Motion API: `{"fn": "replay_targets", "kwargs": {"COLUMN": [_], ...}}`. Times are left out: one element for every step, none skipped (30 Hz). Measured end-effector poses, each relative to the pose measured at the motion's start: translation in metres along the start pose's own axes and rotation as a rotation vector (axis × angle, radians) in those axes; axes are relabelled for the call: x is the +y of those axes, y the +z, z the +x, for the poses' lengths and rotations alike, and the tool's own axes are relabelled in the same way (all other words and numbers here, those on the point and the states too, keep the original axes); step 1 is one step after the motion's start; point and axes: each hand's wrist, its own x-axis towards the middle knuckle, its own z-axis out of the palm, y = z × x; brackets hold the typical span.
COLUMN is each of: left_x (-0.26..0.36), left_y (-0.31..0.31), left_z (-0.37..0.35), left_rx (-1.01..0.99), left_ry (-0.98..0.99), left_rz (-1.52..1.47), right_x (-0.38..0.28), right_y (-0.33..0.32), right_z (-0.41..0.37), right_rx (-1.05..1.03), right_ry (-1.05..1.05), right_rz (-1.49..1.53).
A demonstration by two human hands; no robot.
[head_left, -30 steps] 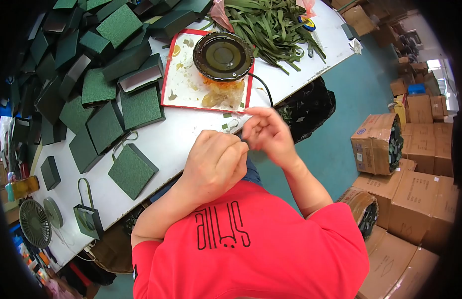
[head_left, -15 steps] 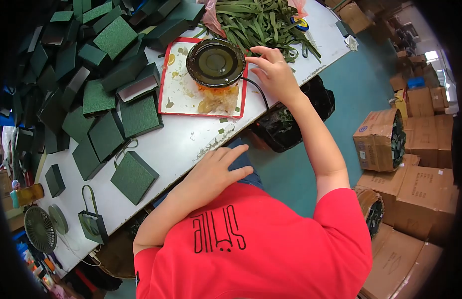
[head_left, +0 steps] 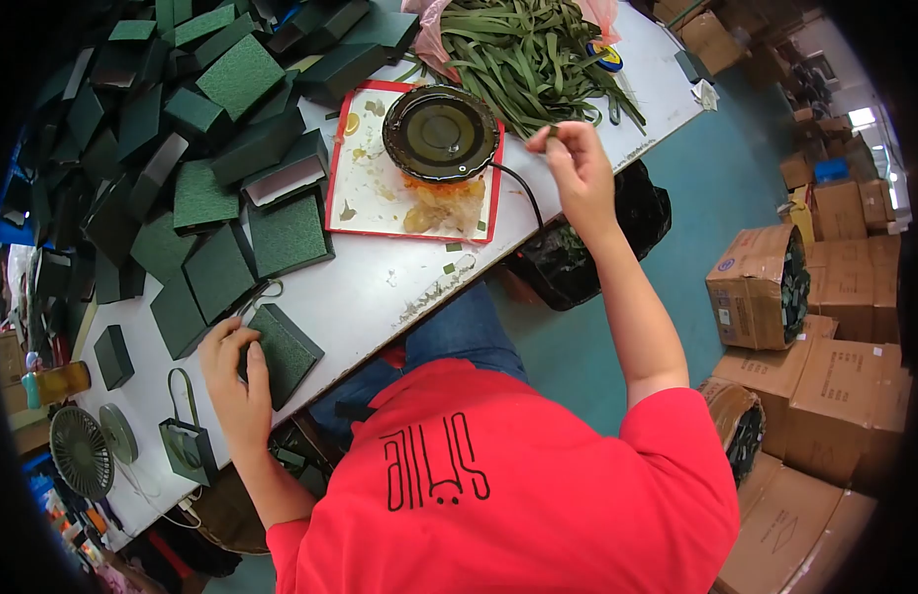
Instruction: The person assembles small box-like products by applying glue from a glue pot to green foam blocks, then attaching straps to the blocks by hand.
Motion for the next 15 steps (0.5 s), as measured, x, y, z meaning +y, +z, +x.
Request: {"fn": "replay_targets", "kwargs": {"left_x": [-0.007,-0.012,-0.015,-0.017,-0.019,-0.022,-0.026,-0.026,-0.034,-0.033,-0.033,-0.033,-0.034,-0.037,-0.043], "left_y": [-0.001,-0.001,-0.002,-0.004,-0.008,-0.007,-0.006,-0.007,-0.007,-0.009,-0.011,-0.015,-0.018,-0.021,-0.024], "left_z": [-0.003,-0.005,-0.005,-0.005,-0.008,-0.01,-0.01,-0.008,-0.012,-0.013,-0.014,-0.013,-0.014,-0.018,-0.021], "left_rx": [0.011,0.021,-0.038,-0.096,-0.146,-0.141,-0.129,-0.149,-0.126,-0.116,-0.111,-0.141,-0.173,-0.166,-0.164], "left_ry": [-0.025,-0.048,-0.1,-0.155,-0.218,-0.21,-0.219,-0.27,-0.234,-0.233,-0.244,-0.305,-0.355,-0.352,-0.343], "left_rz": [0.029,0.057,-0.001,-0.057,-0.105,-0.113,-0.105,-0.108,-0.062,-0.066,-0.071,-0.116,-0.172,-0.214,-0.26], "right_x": [-0.01,-0.024,-0.038,-0.052,-0.065,-0.079,-0.089,-0.093,-0.095,-0.098,-0.1,-0.097,-0.092,-0.086,-0.084], "right_y": [-0.002,-0.003,-0.006,-0.01,-0.013,-0.013,-0.011,-0.012,-0.013,-0.012,-0.011,-0.006,-0.003,-0.001,0.005], "right_z": [-0.008,-0.013,-0.019,-0.025,-0.031,-0.036,-0.04,-0.046,-0.052,-0.059,-0.063,-0.067,-0.073,-0.076,-0.078], "right_rx": [0.018,0.034,0.05,0.062,0.064,0.103,0.121,0.08,0.043,0.006,-0.022,-0.04,-0.046,-0.044,-0.027], "right_ry": [0.083,0.103,0.192,0.282,0.372,0.424,0.483,0.495,0.507,0.526,0.538,0.556,0.571,0.586,0.613], "right_rz": [0.13,0.174,0.233,0.294,0.364,0.327,0.303,0.347,0.392,0.405,0.406,0.434,0.454,0.467,0.458]}}
